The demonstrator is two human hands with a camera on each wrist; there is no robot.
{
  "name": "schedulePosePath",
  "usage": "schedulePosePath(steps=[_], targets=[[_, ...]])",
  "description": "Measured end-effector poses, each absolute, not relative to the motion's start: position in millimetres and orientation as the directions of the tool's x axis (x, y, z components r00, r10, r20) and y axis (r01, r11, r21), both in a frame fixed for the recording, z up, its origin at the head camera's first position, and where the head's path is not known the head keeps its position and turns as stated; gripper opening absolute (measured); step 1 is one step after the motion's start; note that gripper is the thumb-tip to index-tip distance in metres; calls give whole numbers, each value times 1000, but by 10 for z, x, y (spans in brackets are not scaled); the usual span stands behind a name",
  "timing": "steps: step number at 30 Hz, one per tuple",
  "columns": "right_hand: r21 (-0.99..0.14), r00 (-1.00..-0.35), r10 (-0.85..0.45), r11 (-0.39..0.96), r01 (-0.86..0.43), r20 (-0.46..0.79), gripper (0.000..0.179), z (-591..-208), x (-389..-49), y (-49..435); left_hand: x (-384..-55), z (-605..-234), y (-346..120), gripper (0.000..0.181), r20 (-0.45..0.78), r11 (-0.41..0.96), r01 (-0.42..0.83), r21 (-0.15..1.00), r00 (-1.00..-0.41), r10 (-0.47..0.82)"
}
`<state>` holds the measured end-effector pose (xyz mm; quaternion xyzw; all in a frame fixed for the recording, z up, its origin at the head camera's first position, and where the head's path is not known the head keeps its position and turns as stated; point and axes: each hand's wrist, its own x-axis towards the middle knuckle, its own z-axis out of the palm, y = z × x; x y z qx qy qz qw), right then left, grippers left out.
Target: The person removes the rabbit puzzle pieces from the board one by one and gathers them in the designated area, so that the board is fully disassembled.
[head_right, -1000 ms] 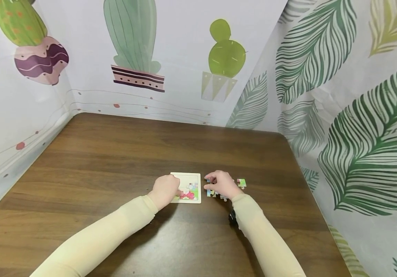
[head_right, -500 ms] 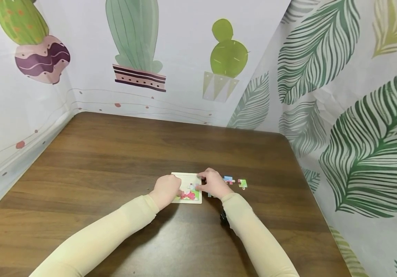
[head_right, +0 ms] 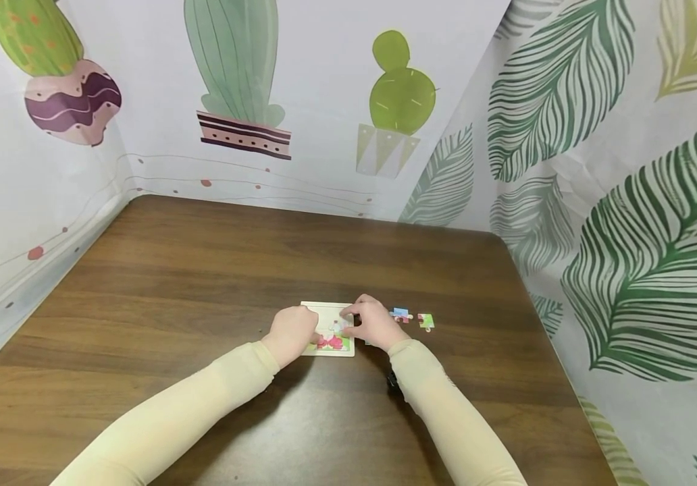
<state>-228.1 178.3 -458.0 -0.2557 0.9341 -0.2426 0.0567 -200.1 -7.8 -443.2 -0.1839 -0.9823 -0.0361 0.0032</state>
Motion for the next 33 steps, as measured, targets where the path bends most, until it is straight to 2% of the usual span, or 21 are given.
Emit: schedulePosePath(steps=[6,12,19,25,33], targets=[[-490,-837,-543,715,-499,60,24,-4601,-2282,1753,-1994,-4435,-88,26,34,927,367,77,-930,366],[-485,-840,-540,719,-497,59,15,-4610,-2292,1720,-2002,-4454,-86,26,27,929,363,78,-932,362],[-471,-851,-524,741,-479,40,18,-4597,-2292,1682,-2001,-4452,-91,26,41,927,368,74,-930,366],[-534,-851,-524,708,-462,42,19,-4595,-2298,1702,-1994,-4454,-95,25,48,925,370,83,-929,368],[-627,-889,-457,699,-345,-20,10,-4578,-2325,1694,-2063,-4594,-88,28,56,923,378,79,-926,374]])
